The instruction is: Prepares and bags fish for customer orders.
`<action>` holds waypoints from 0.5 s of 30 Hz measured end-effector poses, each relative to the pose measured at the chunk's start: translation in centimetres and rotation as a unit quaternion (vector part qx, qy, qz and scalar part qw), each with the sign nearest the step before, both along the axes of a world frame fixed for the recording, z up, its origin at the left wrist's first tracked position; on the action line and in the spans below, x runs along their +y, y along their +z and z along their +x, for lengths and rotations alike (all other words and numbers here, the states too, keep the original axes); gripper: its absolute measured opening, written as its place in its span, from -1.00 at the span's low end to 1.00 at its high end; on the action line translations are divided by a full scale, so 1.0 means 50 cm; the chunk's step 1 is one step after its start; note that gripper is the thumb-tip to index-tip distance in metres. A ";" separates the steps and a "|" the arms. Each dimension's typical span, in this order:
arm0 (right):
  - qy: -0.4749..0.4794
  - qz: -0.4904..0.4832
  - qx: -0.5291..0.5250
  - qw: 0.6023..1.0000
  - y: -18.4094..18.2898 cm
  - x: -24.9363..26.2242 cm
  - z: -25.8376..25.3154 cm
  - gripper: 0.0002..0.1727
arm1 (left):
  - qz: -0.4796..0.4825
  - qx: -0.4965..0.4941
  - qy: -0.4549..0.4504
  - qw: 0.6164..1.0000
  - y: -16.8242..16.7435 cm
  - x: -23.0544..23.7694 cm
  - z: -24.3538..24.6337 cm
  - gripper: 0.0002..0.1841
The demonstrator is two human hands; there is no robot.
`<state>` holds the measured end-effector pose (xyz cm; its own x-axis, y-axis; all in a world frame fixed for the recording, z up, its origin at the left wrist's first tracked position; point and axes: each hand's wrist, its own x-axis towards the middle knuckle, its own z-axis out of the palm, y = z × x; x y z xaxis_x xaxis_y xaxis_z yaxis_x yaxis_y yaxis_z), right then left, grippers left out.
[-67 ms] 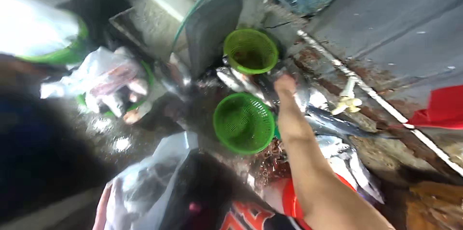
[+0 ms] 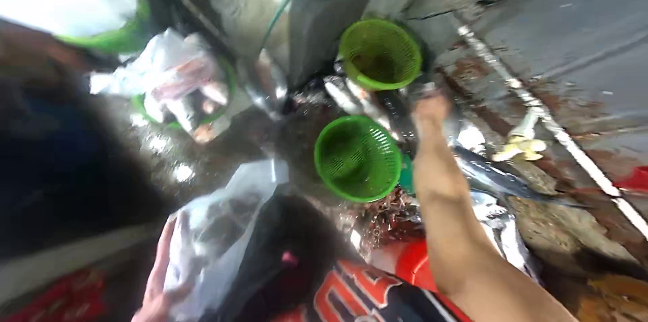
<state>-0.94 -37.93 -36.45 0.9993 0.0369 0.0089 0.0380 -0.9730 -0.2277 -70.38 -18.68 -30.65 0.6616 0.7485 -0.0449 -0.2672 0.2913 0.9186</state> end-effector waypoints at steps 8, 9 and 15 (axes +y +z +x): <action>0.260 0.406 0.042 0.875 0.274 -0.014 -0.326 -0.75 | -0.112 -0.070 0.023 0.991 0.004 -0.005 0.026 0.09; 0.297 0.431 0.056 0.850 0.298 0.004 -0.402 -0.82 | -0.121 -0.077 0.015 0.990 0.005 -0.005 0.029 0.08; 0.412 0.438 0.194 0.775 0.230 0.146 -0.809 -0.84 | -0.125 -0.122 -0.041 0.984 0.030 0.000 0.045 0.03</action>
<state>-41.41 -30.61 -24.97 0.5732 0.8138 0.0964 0.3273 -0.1195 -0.9373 -68.12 -18.70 -29.13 0.7334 0.6777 -0.0529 -0.4369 0.5297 0.7270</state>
